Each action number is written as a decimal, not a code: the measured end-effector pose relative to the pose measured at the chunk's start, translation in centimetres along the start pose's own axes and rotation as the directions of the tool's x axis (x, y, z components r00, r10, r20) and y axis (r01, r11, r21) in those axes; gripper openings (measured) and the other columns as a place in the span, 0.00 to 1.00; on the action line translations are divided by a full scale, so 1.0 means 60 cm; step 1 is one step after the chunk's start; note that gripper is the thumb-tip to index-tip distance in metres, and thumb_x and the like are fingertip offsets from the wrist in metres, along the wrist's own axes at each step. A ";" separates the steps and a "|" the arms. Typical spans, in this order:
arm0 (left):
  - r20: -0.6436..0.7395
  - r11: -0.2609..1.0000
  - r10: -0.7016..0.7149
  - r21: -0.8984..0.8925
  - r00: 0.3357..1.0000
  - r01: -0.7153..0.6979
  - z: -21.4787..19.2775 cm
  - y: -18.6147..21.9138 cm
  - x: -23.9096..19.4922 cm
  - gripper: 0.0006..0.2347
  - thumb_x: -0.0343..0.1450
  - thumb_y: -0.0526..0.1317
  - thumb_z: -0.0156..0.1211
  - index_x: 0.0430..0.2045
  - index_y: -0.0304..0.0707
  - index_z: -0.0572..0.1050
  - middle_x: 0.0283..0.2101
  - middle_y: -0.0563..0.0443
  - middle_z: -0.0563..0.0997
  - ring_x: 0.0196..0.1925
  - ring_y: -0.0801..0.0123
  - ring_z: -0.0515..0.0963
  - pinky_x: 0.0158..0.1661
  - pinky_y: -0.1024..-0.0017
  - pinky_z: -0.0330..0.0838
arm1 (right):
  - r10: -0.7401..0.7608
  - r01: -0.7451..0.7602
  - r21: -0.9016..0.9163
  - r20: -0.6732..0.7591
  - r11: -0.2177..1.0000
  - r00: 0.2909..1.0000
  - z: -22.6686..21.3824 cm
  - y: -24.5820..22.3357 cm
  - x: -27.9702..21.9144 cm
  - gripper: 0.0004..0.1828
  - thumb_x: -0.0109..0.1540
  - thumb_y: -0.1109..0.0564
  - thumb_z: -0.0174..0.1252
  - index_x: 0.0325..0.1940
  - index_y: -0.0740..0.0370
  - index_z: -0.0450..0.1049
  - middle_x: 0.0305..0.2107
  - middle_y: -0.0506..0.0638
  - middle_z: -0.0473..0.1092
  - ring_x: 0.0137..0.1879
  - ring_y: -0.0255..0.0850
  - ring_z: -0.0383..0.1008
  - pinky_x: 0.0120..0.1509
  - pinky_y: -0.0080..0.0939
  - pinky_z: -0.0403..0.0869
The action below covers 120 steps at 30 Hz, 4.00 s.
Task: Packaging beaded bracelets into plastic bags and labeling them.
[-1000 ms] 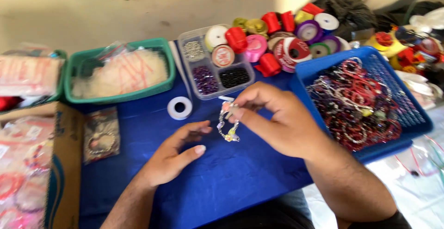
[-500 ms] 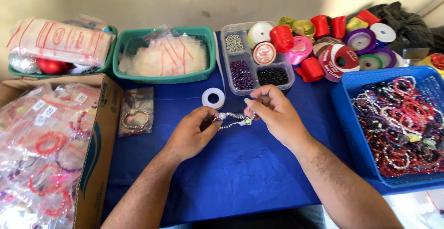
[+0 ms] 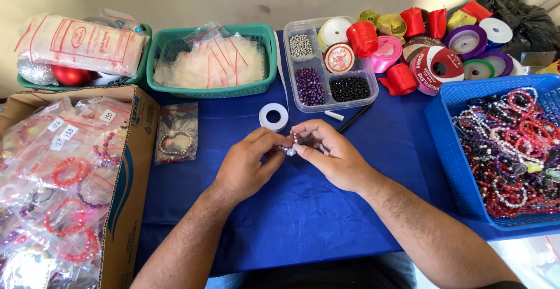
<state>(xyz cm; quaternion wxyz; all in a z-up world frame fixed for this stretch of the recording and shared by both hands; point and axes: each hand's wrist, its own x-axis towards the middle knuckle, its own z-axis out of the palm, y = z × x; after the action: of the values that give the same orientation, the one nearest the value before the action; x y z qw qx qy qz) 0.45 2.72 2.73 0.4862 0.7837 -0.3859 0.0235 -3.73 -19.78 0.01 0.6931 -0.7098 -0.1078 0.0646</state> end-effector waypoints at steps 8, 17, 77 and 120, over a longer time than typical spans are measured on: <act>0.023 0.973 -0.226 -0.040 0.974 0.227 0.009 -0.012 -0.001 0.14 0.67 0.34 0.70 0.45 0.37 0.74 0.42 0.47 0.80 0.40 0.67 0.84 0.41 0.70 0.80 | -0.068 0.071 -0.032 0.085 0.997 0.994 0.020 0.003 -0.006 0.26 0.65 0.66 0.62 0.65 0.63 0.62 0.45 0.47 0.70 0.52 0.33 0.72 0.61 0.37 0.74; 0.198 0.811 -0.178 -0.525 0.964 0.258 0.012 -0.038 -0.004 0.20 0.73 0.32 0.62 0.59 0.35 0.66 0.50 0.51 0.78 0.53 0.72 0.78 0.52 0.74 0.74 | 0.040 -0.069 0.174 0.166 0.982 0.985 0.014 -0.027 -0.011 0.29 0.63 0.70 0.58 0.68 0.61 0.60 0.49 0.46 0.68 0.57 0.32 0.70 0.64 0.38 0.73; 0.296 0.616 -0.785 0.272 0.544 0.739 -0.033 0.033 0.032 0.18 0.69 0.51 0.63 0.45 0.39 0.76 0.27 0.49 0.84 0.24 0.69 0.83 0.27 0.70 0.76 | -0.087 0.208 -0.759 0.196 0.618 0.977 0.011 -0.044 -0.008 0.09 0.63 0.54 0.61 0.42 0.61 0.73 0.37 0.51 0.71 0.47 0.48 0.72 0.51 0.48 0.73; -0.259 0.655 -0.342 0.624 0.903 0.426 -0.155 -0.197 0.156 0.27 0.61 0.56 0.70 0.51 0.45 0.78 0.58 0.42 0.75 0.62 0.47 0.68 0.59 0.53 0.61 | -0.049 0.211 -0.837 0.216 0.505 0.975 0.024 -0.059 -0.011 0.21 0.63 0.49 0.60 0.56 0.62 0.70 0.41 0.55 0.70 0.48 0.49 0.72 0.50 0.49 0.74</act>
<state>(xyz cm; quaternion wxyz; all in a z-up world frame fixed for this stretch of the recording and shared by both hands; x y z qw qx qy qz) 17.58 7.24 2.65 0.1891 0.9654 -0.1473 0.1027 -4.93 -18.49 3.45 0.2454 -0.9404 -0.2352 0.0090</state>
